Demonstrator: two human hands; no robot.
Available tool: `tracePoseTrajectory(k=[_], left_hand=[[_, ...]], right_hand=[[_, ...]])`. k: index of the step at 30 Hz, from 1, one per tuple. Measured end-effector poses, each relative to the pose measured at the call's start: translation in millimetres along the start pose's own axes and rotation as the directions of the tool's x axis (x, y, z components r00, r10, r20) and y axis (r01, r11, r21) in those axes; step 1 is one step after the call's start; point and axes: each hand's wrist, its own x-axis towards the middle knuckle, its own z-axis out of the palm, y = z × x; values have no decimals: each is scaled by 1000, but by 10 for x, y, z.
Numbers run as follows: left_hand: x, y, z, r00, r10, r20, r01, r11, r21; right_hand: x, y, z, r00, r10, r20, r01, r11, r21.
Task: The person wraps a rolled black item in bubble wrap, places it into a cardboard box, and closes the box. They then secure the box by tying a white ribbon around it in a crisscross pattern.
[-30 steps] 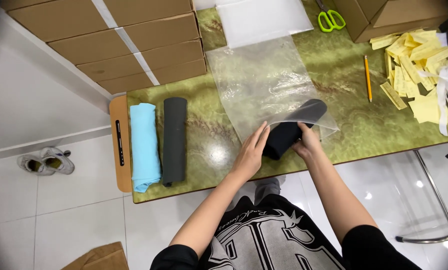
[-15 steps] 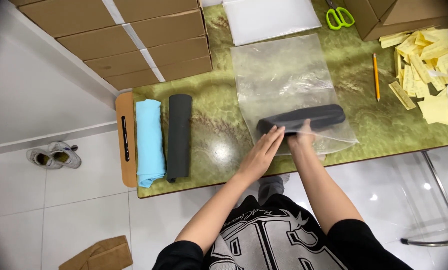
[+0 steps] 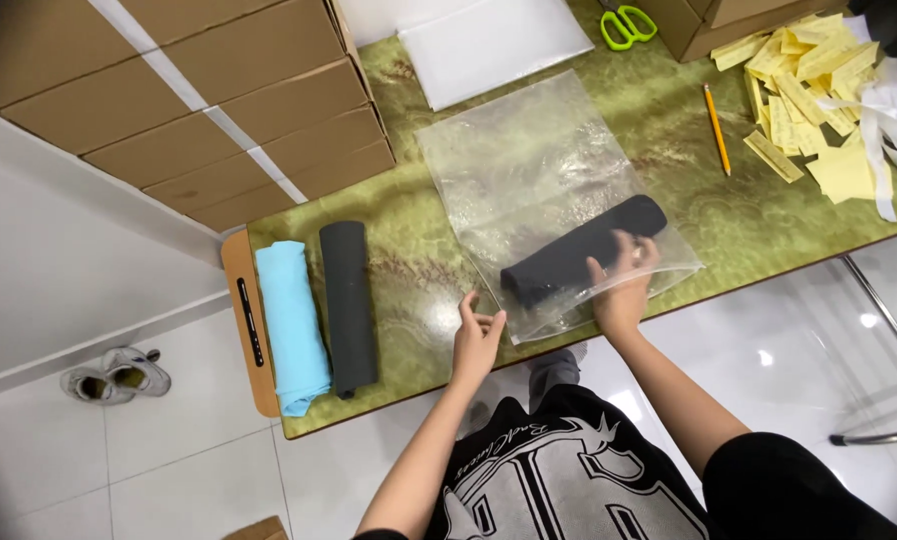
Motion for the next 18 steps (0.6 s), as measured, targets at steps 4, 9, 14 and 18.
tracePoseTrajectory(k=[4, 9, 14, 18], left_hand=[[-61, 281, -8, 989, 6, 144, -10, 1000, 29], [164, 28, 125, 986, 9, 168, 22, 983, -182], [247, 54, 150, 985, -6, 170, 35, 985, -168], [259, 54, 125, 980, 5, 201, 32, 983, -182]], right_hand=[[-199, 151, -5, 907, -422, 17, 422, 905, -57], [-409, 249, -23, 834, -500, 235, 523, 851, -45], [-379, 452, 222, 818, -455, 352, 505, 861, -61], [-271, 202, 231, 805, -335, 489, 440, 890, -115]])
